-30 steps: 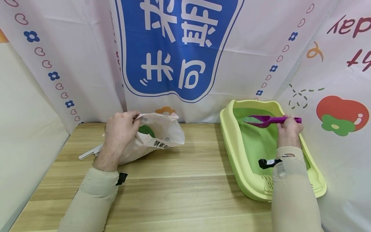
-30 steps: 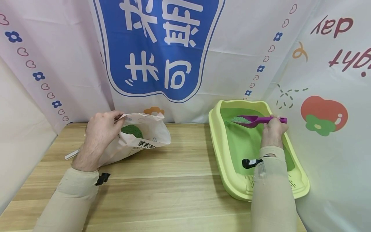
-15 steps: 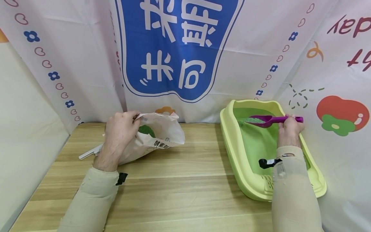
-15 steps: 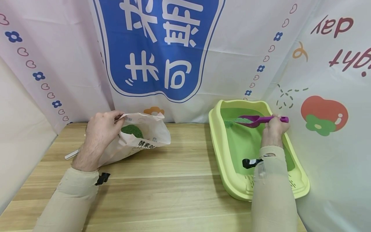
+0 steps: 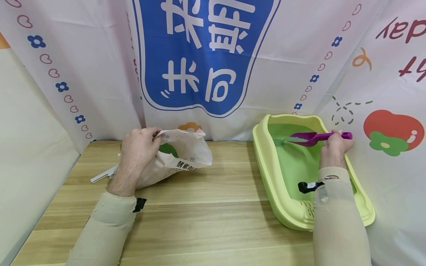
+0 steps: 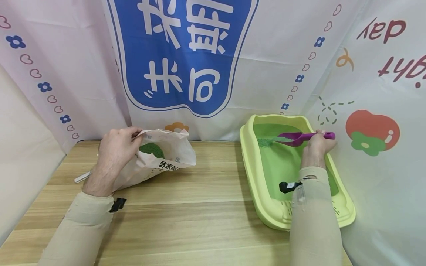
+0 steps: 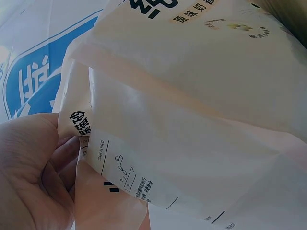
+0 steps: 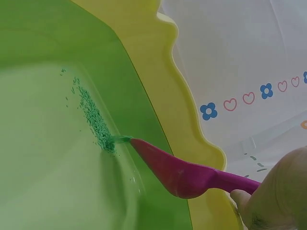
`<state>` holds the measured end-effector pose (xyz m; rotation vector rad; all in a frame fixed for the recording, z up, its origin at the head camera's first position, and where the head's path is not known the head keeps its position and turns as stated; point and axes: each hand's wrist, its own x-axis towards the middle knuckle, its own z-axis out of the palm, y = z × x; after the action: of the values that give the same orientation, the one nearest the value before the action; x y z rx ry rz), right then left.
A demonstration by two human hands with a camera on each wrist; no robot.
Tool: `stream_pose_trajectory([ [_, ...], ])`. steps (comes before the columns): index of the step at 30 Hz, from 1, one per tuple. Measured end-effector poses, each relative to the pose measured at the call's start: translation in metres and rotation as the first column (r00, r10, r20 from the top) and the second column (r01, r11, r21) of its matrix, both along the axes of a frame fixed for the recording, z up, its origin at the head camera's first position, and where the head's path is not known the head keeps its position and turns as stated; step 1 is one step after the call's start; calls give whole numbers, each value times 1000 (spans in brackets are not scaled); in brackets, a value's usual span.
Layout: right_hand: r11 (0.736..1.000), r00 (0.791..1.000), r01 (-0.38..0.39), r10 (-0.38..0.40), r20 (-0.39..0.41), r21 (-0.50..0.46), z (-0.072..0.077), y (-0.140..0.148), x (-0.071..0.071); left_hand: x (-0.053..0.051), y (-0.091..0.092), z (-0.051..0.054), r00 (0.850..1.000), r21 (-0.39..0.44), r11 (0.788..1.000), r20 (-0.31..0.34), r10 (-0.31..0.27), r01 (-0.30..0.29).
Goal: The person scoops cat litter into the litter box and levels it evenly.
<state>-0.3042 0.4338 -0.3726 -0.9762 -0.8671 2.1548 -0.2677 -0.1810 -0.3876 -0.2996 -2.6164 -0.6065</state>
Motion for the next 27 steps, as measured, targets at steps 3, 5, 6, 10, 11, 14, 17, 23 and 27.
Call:
stream_pose_trajectory([
  [3,1000,1000,9,-9,-21,-1,1,0,0,0,0,0,1000,-3,1000,1,0,0],
  [5,1000,999,22,-22,-33,10,2,1,-1,0,0,0,1000,-5,1000,1,0,0],
  [6,999,999,31,-30,-42,13,2,1,-2,0,0,1,1000,-6,1000,1,0,0],
  [10,997,998,52,-50,-37,60,3,1,-3,0,1,1,1000,-6,1000,6,1,-1],
  [11,996,998,52,-50,-29,73,3,2,-3,0,0,1,1000,-6,1000,8,1,-1],
  [14,994,998,54,-52,-17,91,4,2,-1,0,0,1,1000,-8,1000,13,3,-3],
  [17,993,999,48,-46,-25,105,6,2,1,0,0,0,1000,-11,1000,14,5,-5],
  [23,991,998,47,-40,-53,129,10,0,5,0,0,0,1000,-16,1000,21,8,-8],
  [27,988,998,34,-27,-52,147,12,-2,6,0,1,0,1000,-17,1000,21,10,-10],
])
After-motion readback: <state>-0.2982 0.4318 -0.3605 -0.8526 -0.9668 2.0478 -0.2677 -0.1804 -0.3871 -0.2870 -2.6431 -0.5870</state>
